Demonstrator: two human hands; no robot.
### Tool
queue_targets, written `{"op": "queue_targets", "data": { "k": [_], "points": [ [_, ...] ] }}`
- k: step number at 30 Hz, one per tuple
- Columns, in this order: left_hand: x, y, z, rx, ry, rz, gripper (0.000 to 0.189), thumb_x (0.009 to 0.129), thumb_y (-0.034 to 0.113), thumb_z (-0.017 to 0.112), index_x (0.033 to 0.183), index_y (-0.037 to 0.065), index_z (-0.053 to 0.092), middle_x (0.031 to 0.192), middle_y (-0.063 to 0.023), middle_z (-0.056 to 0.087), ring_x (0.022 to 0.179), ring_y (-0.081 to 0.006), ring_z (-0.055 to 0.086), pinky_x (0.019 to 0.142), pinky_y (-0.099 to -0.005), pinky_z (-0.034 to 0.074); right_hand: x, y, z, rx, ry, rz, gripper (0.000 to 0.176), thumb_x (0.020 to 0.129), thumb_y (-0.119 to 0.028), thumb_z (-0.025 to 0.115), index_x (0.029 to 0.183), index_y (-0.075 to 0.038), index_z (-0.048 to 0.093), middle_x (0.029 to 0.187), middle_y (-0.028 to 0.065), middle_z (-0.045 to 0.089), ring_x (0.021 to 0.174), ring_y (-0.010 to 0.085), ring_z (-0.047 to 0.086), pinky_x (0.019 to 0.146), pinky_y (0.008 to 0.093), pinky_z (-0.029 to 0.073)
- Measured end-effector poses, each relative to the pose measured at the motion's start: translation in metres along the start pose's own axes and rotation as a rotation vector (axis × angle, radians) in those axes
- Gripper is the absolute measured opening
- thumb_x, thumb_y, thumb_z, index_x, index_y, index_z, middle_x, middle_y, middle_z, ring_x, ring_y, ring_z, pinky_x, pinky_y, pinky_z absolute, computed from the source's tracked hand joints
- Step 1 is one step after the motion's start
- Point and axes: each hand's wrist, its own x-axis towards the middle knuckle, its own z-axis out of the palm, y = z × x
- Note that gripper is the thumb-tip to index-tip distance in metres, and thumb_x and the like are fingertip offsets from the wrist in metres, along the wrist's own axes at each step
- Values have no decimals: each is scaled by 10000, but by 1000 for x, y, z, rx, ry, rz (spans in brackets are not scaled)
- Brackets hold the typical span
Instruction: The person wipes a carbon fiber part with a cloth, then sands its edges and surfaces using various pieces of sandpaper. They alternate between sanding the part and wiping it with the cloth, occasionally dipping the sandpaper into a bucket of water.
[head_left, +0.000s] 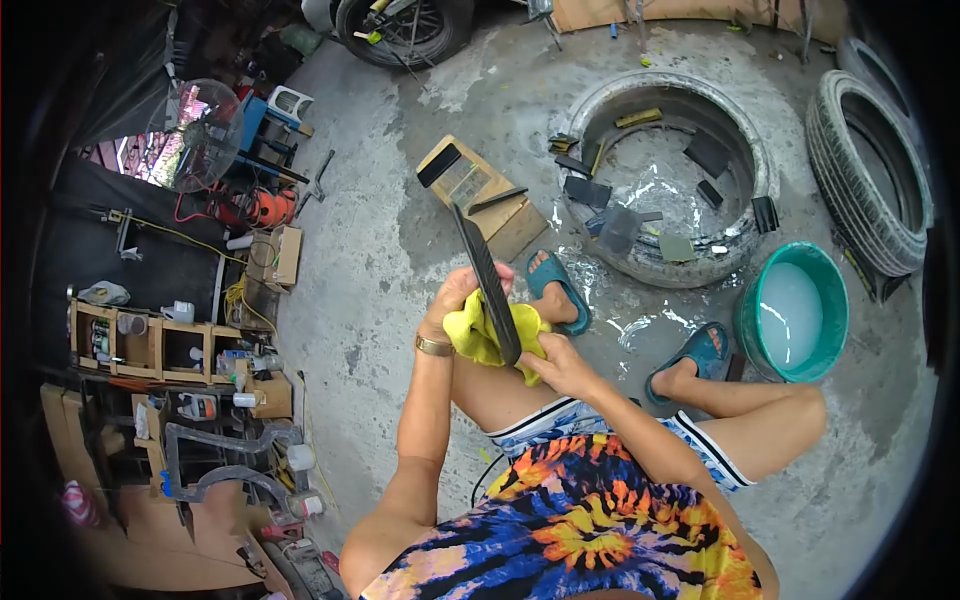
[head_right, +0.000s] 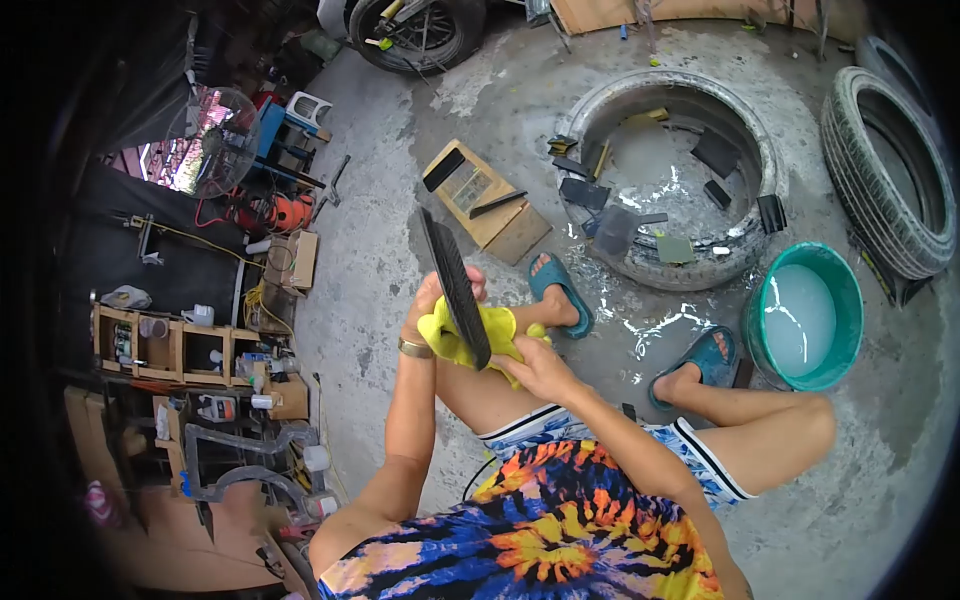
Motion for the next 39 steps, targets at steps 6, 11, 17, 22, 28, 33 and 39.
{"op": "queue_targets", "data": {
  "k": [6,11,17,22,28,33,39],
  "points": [
    [0,38,-19,274,40,29,577,834,460,675,1089,-53,603,944,-96,627,956,-215,600,885,-346,473,-15,-20,-41,-62,-78,-189,333,889,-274,626,1058,6,564,886,186,648,791,357,631,718,411,480],
    [-8,47,-35,109,-21,54,553,822,431,686,1082,-51,609,880,-97,607,808,-228,624,851,-430,510,-32,-24,-67,-205,-13,-25,454,842,-356,673,1070,0,506,891,224,628,817,394,617,732,435,468],
    [-16,55,-24,67,-3,41,492,823,365,702,1069,-52,612,834,-96,600,746,-227,633,752,-415,551,-44,-30,-79,-114,50,30,351,868,-322,656,910,13,560,845,200,636,801,370,615,712,411,464],
    [-13,56,-21,91,-18,27,494,827,377,698,1073,-44,615,838,-94,604,730,-219,627,713,-383,548,-43,-33,-82,-317,84,-63,273,851,-258,664,905,-5,577,819,200,625,799,368,613,696,433,460],
    [-13,51,-21,-21,-95,-11,543,826,419,692,1098,-41,598,870,-83,597,748,-185,621,691,-318,541,-51,-38,-87,-769,166,-141,194,803,-171,681,877,-26,574,875,144,565,831,365,580,696,440,447],
    [-19,27,-17,-182,-74,-14,548,831,452,668,1092,-20,572,848,-83,570,704,-169,573,624,-275,497,-47,-66,-89,-634,277,-110,287,794,-78,657,1053,-27,543,1027,143,521,881,361,568,748,447,445],
    [-18,4,-7,-286,-133,-144,544,836,506,628,1042,7,566,770,-60,504,674,-148,525,576,-243,457,-18,-85,-84,-576,326,-393,382,763,8,577,1139,-53,560,1173,183,506,978,378,549,816,448,440]
  ]
}}
